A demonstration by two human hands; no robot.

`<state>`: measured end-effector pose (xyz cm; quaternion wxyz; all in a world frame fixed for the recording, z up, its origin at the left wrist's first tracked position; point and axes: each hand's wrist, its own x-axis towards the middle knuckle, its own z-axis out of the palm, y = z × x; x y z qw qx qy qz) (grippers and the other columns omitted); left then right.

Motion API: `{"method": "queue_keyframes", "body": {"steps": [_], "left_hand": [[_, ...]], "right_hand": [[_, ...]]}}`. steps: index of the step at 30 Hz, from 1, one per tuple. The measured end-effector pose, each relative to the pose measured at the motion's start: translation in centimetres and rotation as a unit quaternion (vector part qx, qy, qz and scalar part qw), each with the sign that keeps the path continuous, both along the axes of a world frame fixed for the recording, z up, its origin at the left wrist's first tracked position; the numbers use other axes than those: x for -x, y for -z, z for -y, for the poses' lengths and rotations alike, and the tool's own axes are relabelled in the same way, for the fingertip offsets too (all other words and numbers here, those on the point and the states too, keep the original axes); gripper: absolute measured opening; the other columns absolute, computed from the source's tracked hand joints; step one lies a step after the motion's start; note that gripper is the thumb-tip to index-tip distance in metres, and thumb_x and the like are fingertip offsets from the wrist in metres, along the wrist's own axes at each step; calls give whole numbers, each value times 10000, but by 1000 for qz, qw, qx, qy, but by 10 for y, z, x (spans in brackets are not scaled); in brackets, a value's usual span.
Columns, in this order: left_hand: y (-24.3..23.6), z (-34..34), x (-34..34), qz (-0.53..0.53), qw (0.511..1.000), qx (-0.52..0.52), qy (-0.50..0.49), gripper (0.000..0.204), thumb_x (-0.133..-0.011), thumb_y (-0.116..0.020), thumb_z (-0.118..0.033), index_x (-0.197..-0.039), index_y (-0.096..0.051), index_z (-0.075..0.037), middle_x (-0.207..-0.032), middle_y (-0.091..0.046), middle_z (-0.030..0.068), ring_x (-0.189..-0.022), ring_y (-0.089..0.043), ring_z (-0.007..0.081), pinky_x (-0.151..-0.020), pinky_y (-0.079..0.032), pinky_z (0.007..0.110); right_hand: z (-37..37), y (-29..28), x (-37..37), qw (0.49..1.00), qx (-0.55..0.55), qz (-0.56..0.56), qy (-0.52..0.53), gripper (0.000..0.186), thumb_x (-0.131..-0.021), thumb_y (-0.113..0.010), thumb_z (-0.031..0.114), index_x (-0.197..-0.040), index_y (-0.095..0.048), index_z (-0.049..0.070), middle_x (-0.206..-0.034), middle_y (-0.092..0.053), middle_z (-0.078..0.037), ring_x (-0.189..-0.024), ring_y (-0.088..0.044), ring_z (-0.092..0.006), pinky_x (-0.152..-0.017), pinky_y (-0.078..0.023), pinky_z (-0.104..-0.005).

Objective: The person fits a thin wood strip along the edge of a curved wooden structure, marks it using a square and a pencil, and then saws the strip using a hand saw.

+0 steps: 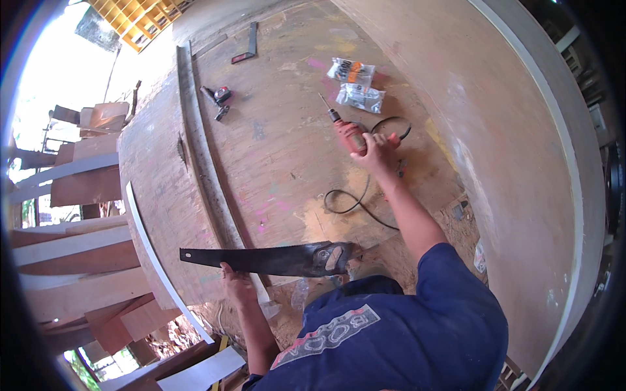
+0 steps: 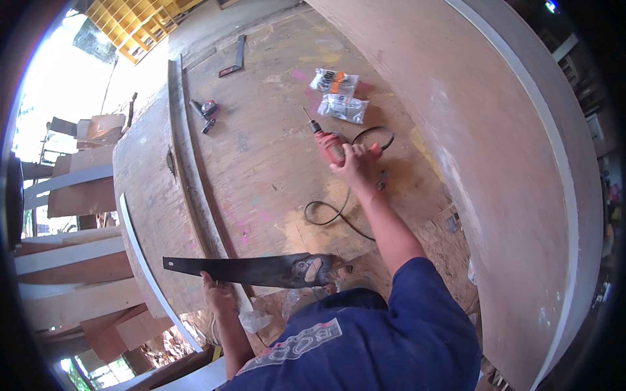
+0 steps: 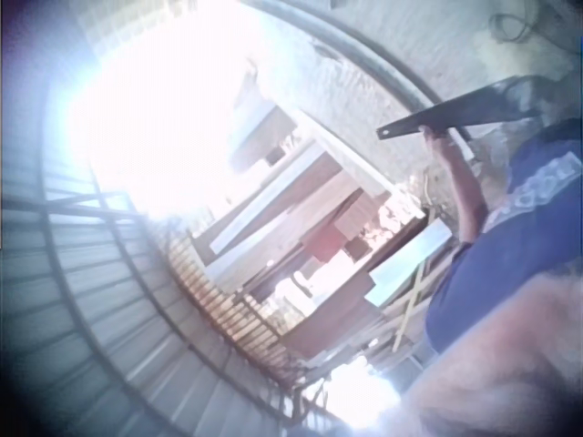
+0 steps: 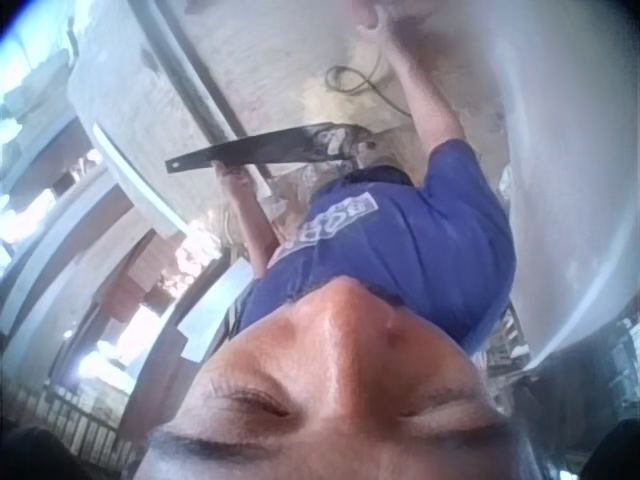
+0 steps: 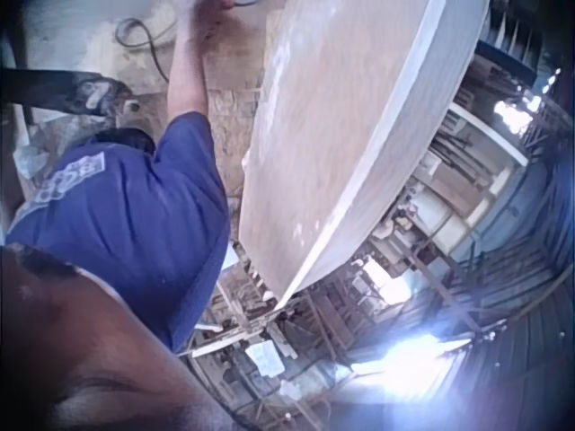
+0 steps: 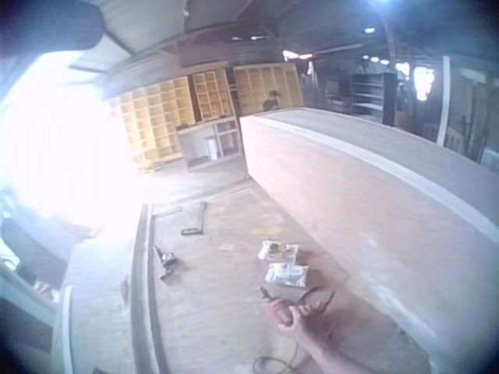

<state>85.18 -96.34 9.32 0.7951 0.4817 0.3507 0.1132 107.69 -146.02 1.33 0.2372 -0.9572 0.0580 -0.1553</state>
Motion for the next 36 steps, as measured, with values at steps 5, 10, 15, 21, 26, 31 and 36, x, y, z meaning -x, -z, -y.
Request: {"method": "queue_keyframes", "body": {"steps": [5,10,15,21,26,31,36], "left_hand": [[-1,9,-30,-7,1000,-8,9,439,-1106,-629,-404,-1370,-609,-54,-1241,-713,76,-1122,-688,236,-989,-553,405],[3,11,-52,-3,1000,-24,15,481,-1093,-649,-415,-1408,-594,-55,-1252,-708,90,-1143,-682,245,-1003,-546,408],[14,14,-61,1,1000,-16,17,425,-1091,-672,-369,-1384,-621,-65,-1225,-714,90,-1146,-683,250,-1005,-535,414],[54,42,-116,14,989,-116,92,304,-1044,-707,-118,-1331,-646,-37,-1158,-707,33,-1031,-668,138,-895,-535,315],[101,65,-163,-51,923,-348,157,688,-972,-783,-159,-1544,-462,49,-1412,-647,180,-1314,-628,294,-1144,-462,396],[109,107,-168,-115,820,-538,156,725,-945,-750,-233,-1569,-467,1,-1488,-527,264,-1423,-481,426,-1214,-369,504],[122,99,-156,-62,672,-710,201,671,-920,-715,-325,-1515,-532,-73,-1487,-541,191,-1453,-445,387,-1239,-285,542]], "right_hand": [[-41,10,43,992,-82,61,-69,682,-766,-862,271,-1358,-640,17,-1295,-649,-239,-1276,-577,-420,-1148,-425,-550],[-35,17,88,990,-62,127,-20,644,-790,-840,215,-1380,-633,58,-1431,-576,-239,-1354,-522,-442,-1182,-369,-589],[12,39,156,981,-53,78,170,511,-800,-834,172,-1279,-675,93,-1376,-626,-167,-1310,-564,-403,-1109,-420,-559],[53,48,164,975,-2,32,218,392,-830,-808,151,-1207,-707,112,-1320,-640,-138,-1287,-581,-387,-1086,-428,-571],[-1,16,94,995,-51,81,27,526,-859,-803,213,-1351,-653,101,-1464,-575,-194,-1371,-534,-410,-1159,-400,-560],[-71,11,42,999,-24,40,-23,734,-844,-844,255,-1495,-534,115,-1518,-503,-262,-1440,-465,-467,-1203,-368,-570],[-87,25,9,993,-119,12,3,826,-778,-876,218,-1494,-474,126,-1470,-504,-286,-1389,-486,-481,-1161,-394,-569]]}}
